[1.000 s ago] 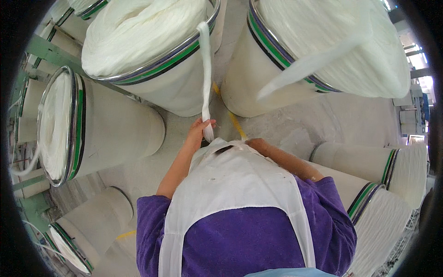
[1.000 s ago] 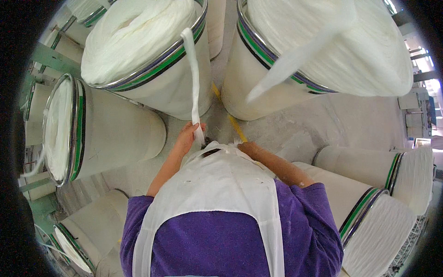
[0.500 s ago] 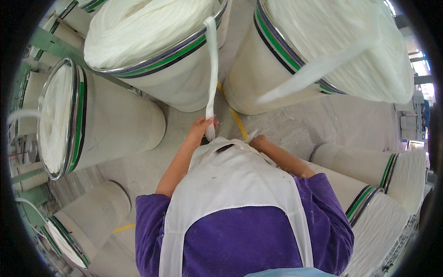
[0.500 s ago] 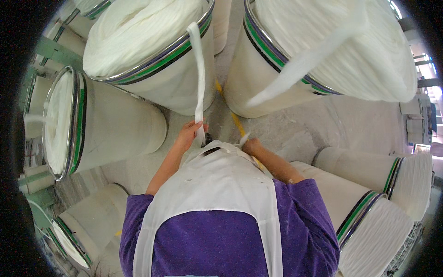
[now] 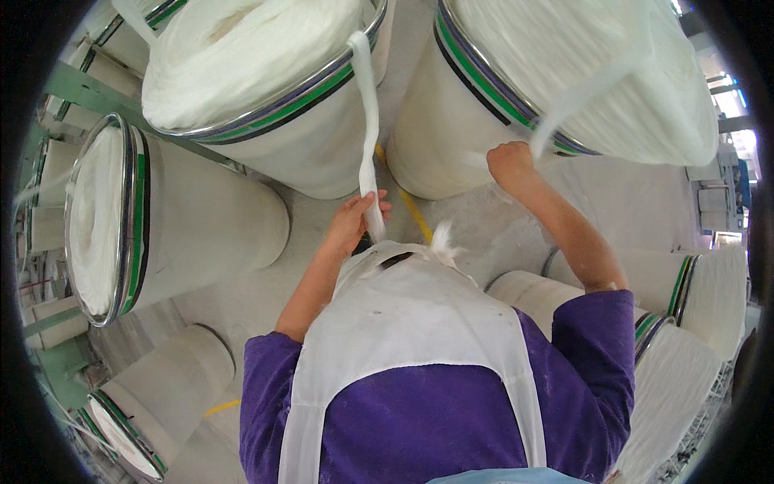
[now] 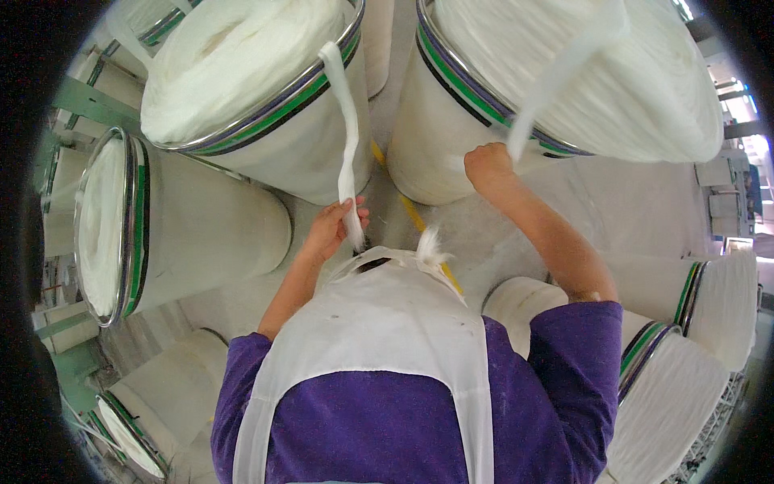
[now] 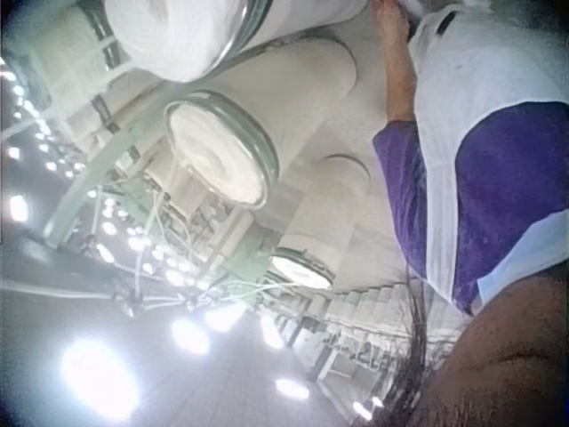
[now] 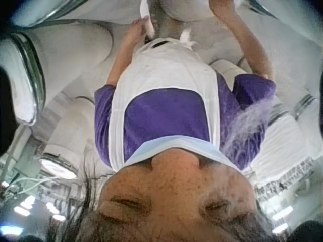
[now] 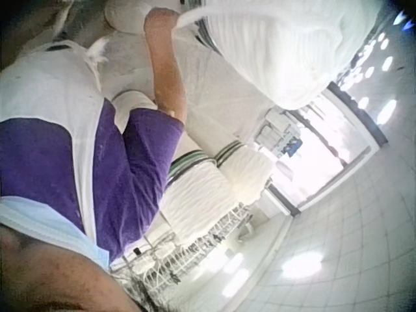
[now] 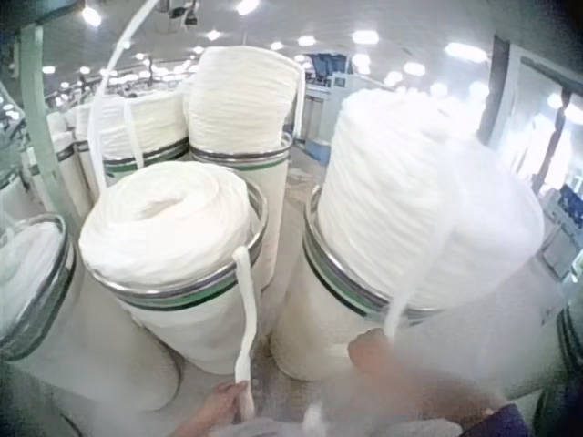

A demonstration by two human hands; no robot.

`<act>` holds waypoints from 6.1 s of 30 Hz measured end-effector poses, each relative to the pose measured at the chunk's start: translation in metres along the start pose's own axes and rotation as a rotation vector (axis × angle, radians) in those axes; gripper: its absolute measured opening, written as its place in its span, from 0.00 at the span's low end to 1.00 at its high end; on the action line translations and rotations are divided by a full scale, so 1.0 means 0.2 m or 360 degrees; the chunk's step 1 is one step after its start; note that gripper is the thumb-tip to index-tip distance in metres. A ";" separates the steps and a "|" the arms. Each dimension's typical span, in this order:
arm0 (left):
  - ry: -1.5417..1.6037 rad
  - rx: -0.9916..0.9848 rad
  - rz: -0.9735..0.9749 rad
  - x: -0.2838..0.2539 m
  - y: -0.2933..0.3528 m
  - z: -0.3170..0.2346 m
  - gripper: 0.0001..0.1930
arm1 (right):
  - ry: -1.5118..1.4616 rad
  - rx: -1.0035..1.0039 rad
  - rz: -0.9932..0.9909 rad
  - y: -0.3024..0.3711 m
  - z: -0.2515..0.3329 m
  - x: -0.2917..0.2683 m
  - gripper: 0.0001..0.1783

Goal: The person walks among large white textile roving bobbins in a factory, then repeatedly pulls strands from the bobbins, twists them together by hand, and uses a small wooden stick to secure the twisted ends. The person moves between bobbins and repeats the same handling steps.

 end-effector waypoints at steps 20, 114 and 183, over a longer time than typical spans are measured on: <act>0.0373 0.0269 0.0445 0.49 0.14 -0.49 0.18 | -0.2698 0.0142 -0.0710 0.18 0.30 -0.38 0.22; -0.0551 0.0739 0.0668 0.73 0.47 -0.72 0.08 | -0.2262 -0.1166 -0.0143 0.19 0.04 -1.17 0.17; 0.0448 0.0003 -0.0169 -0.21 -0.12 -0.26 0.10 | -0.1640 0.1477 -0.1643 1.90 -0.32 0.27 0.17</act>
Point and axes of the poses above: each hand's wrist, its own y-axis away from the middle knuckle, its own x-axis out of the palm, z = x × y, the point moved 2 cm from there along -y, towards the middle knuckle, and after that the axes turned 4 degrees about -y, right-handed, at the moved point
